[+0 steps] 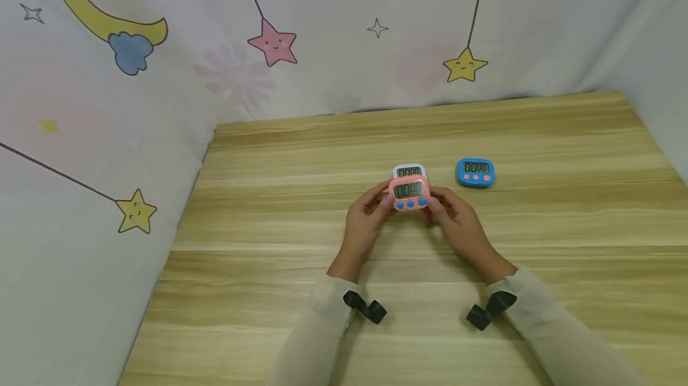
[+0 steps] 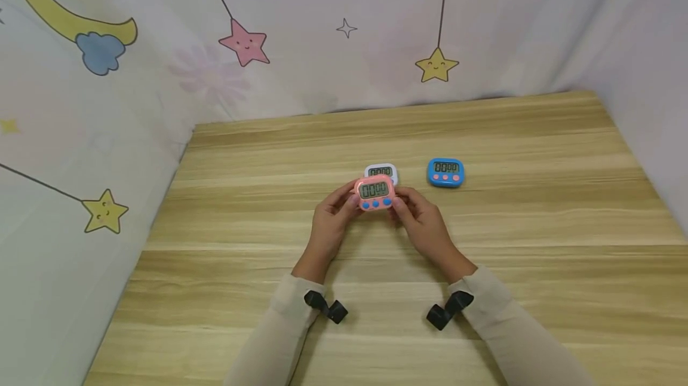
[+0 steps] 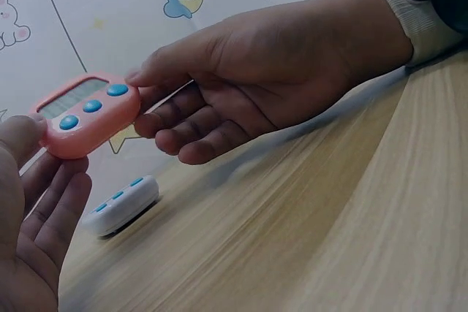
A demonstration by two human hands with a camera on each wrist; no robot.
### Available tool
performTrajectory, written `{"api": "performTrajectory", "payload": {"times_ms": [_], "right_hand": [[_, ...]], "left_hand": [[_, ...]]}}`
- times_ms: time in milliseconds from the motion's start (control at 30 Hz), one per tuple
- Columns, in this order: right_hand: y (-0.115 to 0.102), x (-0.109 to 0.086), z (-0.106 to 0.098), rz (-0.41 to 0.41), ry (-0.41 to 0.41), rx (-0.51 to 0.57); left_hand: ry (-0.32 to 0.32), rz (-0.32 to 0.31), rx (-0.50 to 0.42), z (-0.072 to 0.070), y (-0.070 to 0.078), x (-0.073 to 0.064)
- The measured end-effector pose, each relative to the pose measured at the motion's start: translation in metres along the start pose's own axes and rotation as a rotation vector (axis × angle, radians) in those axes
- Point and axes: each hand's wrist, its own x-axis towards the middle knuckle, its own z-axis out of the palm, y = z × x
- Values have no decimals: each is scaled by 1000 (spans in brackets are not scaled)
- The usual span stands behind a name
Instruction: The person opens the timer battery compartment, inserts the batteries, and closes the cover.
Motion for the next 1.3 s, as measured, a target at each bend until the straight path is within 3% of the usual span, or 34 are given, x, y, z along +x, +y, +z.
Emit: {"api": "performTrajectory", "payload": {"times_ms": [133, 367, 533, 1033, 1133, 1300], "right_hand": [[-6, 0, 1, -39, -5, -51], [-32, -4, 4, -101, -32, -105], [-36, -5, 6, -152, -48, -164], [-32, -2, 8, -178, -35, -235], [-27, -2, 7, -187, -30, -254], [-1, 3, 4, -236, -11, -298]], "left_hand": [[17, -26, 32, 0, 5, -1], [19, -31, 42, 6, 26, -6], [13, -35, 30, 7, 26, -6], [28, -62, 61, 5, 24, -6], [39, -51, 72, 3, 14, -4], [58, -46, 73, 0, 0, 0]]}}
